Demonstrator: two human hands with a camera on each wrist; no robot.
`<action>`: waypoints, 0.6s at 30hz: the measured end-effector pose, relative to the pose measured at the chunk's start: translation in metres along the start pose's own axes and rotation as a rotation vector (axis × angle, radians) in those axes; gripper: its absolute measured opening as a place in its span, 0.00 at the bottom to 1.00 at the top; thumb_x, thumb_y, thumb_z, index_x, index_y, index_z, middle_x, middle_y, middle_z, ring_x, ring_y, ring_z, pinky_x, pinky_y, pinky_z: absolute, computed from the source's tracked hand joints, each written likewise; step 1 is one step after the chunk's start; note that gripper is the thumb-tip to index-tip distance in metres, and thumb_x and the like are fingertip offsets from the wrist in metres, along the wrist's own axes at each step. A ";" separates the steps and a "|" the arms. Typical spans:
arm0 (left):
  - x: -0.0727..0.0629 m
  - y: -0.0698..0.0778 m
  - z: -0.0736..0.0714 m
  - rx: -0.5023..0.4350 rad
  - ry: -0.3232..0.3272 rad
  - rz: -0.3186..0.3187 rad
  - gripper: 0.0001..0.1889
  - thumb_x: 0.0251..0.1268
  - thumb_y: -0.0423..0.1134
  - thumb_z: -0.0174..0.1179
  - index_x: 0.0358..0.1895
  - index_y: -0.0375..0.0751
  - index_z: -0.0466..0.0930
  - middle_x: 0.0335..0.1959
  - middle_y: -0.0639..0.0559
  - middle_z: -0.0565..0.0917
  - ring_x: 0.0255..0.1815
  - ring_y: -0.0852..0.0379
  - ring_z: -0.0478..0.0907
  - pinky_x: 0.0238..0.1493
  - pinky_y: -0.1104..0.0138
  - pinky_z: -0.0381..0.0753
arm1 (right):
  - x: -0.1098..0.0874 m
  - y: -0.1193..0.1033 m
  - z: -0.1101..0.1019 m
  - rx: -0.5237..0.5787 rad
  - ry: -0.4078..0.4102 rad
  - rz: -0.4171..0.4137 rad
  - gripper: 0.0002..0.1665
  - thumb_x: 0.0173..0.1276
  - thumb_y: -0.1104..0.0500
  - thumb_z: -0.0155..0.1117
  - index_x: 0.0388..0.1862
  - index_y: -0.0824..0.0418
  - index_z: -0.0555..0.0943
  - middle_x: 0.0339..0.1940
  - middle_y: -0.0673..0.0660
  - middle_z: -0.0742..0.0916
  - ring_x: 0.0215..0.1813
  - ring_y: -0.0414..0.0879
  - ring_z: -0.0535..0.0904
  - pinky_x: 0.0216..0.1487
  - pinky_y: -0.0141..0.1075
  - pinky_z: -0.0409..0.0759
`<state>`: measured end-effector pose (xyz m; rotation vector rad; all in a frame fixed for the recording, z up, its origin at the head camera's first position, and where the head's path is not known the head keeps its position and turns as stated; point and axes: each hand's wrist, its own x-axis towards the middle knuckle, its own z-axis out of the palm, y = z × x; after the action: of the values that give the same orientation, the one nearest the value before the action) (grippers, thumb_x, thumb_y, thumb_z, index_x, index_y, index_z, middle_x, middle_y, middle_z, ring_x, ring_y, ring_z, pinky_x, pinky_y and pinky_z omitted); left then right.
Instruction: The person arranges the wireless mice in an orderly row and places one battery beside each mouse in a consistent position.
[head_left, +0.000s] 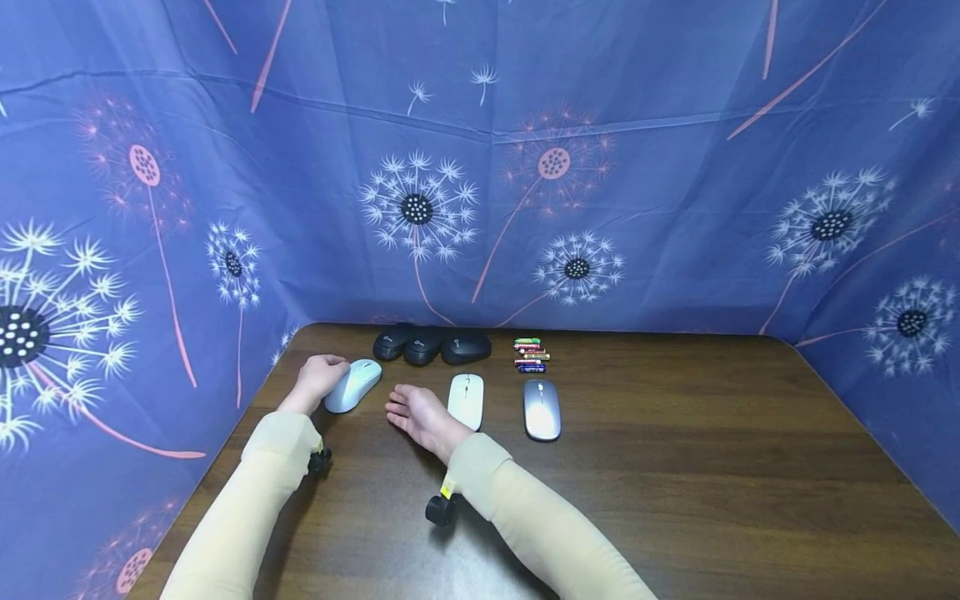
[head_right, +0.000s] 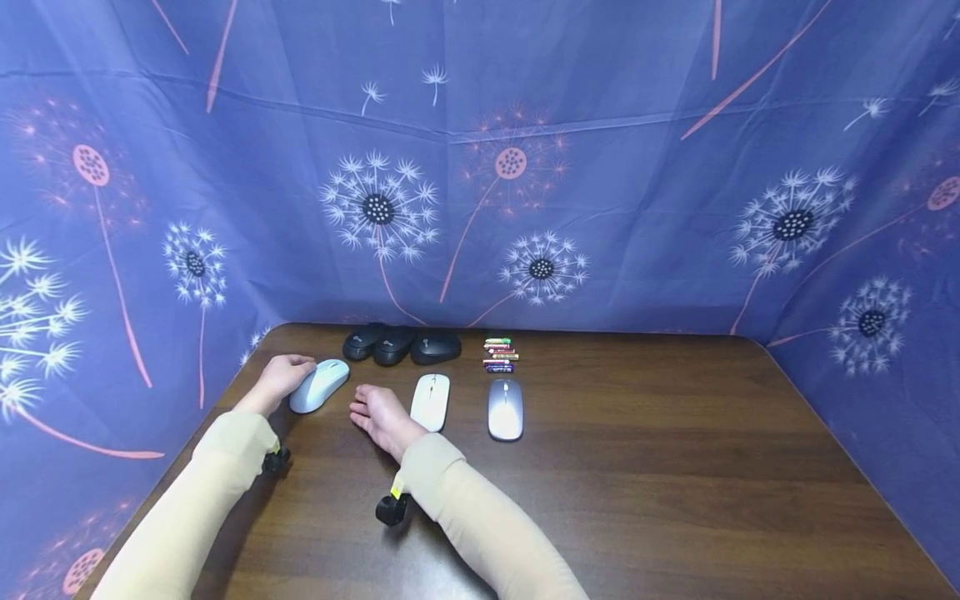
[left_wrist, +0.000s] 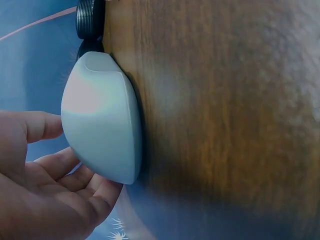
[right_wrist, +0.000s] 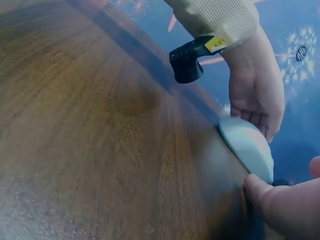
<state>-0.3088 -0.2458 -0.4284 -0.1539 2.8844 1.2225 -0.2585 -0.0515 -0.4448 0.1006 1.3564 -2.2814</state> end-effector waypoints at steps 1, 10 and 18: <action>0.001 0.000 0.001 0.001 -0.003 0.000 0.21 0.66 0.39 0.47 0.53 0.23 0.75 0.55 0.29 0.76 0.57 0.36 0.72 0.56 0.53 0.74 | 0.001 0.000 -0.001 0.009 -0.007 0.004 0.29 0.76 0.63 0.33 0.70 0.78 0.50 0.71 0.76 0.59 0.71 0.67 0.57 0.71 0.50 0.58; 0.003 0.000 0.000 0.051 -0.028 -0.004 0.21 0.68 0.40 0.47 0.52 0.24 0.77 0.56 0.30 0.76 0.58 0.36 0.71 0.57 0.53 0.73 | 0.007 0.002 -0.006 0.107 -0.050 0.016 0.29 0.76 0.63 0.33 0.70 0.78 0.50 0.71 0.74 0.60 0.72 0.65 0.56 0.73 0.49 0.56; 0.008 -0.001 -0.001 0.057 -0.060 -0.028 0.21 0.70 0.41 0.46 0.55 0.28 0.76 0.59 0.32 0.74 0.63 0.35 0.67 0.59 0.52 0.72 | 0.012 0.004 -0.008 0.175 -0.084 0.027 0.30 0.76 0.61 0.34 0.71 0.76 0.49 0.72 0.72 0.59 0.73 0.63 0.55 0.73 0.48 0.54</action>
<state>-0.3162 -0.2480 -0.4285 -0.1542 2.8523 1.1194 -0.2690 -0.0506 -0.4556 0.0795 1.1056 -2.3509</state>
